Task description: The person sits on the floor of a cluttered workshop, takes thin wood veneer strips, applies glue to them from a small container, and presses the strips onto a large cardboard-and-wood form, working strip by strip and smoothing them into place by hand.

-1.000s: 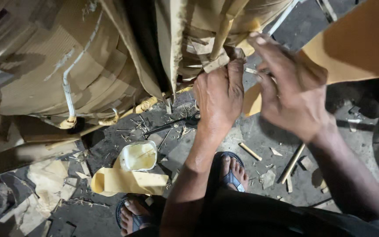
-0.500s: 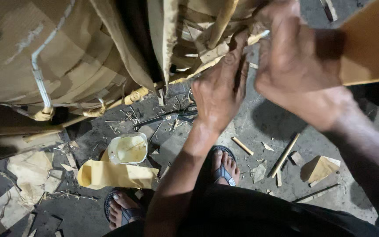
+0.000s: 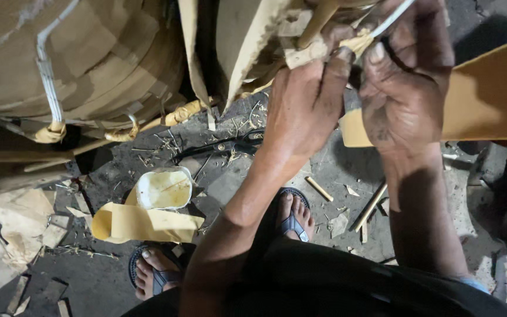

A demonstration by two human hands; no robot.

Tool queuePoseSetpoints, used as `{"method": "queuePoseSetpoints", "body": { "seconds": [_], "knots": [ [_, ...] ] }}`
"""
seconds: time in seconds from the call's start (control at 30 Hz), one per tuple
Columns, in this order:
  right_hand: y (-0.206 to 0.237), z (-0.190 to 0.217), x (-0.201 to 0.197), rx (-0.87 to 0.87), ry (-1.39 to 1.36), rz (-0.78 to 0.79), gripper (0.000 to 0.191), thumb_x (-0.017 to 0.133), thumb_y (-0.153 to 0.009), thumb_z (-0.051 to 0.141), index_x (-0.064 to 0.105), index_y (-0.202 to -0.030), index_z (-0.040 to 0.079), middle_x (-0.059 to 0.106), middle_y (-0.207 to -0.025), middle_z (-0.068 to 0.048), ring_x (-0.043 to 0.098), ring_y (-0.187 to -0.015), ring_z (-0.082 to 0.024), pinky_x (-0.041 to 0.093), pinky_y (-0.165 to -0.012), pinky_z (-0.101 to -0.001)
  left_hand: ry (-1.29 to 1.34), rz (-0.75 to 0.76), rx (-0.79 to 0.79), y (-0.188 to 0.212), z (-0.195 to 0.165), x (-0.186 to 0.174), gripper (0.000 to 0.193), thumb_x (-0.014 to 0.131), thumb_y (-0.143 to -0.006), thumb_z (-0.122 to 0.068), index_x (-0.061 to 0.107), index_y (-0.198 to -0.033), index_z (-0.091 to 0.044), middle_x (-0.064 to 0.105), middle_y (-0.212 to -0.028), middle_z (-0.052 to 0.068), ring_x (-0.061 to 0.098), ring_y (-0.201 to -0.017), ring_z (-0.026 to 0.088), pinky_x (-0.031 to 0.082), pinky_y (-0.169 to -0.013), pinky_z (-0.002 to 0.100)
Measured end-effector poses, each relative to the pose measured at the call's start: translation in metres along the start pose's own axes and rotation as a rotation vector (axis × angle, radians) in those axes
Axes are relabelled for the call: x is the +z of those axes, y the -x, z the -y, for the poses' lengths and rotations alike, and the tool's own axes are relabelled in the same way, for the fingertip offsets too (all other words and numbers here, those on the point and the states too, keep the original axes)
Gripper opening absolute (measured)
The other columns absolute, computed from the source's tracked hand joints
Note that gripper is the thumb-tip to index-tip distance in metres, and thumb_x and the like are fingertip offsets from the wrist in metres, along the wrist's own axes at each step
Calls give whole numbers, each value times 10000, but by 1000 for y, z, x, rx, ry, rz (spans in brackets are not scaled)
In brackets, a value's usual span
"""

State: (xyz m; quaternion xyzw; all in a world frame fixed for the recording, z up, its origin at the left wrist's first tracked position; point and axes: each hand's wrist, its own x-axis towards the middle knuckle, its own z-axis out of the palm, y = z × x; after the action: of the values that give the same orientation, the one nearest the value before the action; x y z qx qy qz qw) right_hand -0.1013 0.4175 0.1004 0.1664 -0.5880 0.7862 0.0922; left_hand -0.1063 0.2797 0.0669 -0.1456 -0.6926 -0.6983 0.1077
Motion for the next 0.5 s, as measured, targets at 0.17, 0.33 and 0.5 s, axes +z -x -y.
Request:
{"method": "queuePoseSetpoints", "body": {
  "seconds": [0.17, 0.33, 0.5],
  "knots": [
    [6, 13, -24, -143, 916, 5, 113, 792, -1026, 0, 688, -1053, -36, 694, -942, -116, 654, -810, -178, 489, -711, -288, -121, -14, 21, 5, 2, 2, 242, 527, -1143, -230, 601, -1327, -91, 692, -722, 145, 730, -670, 326, 558, -677, 424],
    [67, 4, -58, 89, 1229, 42, 148, 773, -1077, 43, 654, -1086, -45, 664, -905, -86, 549, -724, -195, 407, -651, -299, 153, 16, -140, 2, 22, 17, 292, 514, -1027, -258, 610, -1248, -92, 701, -674, 88, 683, -558, 243, 526, -500, 396],
    [136, -123, 4, 308, 895, 501, 304, 771, -989, 168, 652, -1251, 67, 548, -1290, -124, 533, -1158, -250, 500, -887, -372, -545, 116, -256, 8, 38, 31, 270, 529, -1022, -211, 613, -1252, -99, 708, -710, 93, 692, -579, 226, 541, -535, 377]
  ]
}}
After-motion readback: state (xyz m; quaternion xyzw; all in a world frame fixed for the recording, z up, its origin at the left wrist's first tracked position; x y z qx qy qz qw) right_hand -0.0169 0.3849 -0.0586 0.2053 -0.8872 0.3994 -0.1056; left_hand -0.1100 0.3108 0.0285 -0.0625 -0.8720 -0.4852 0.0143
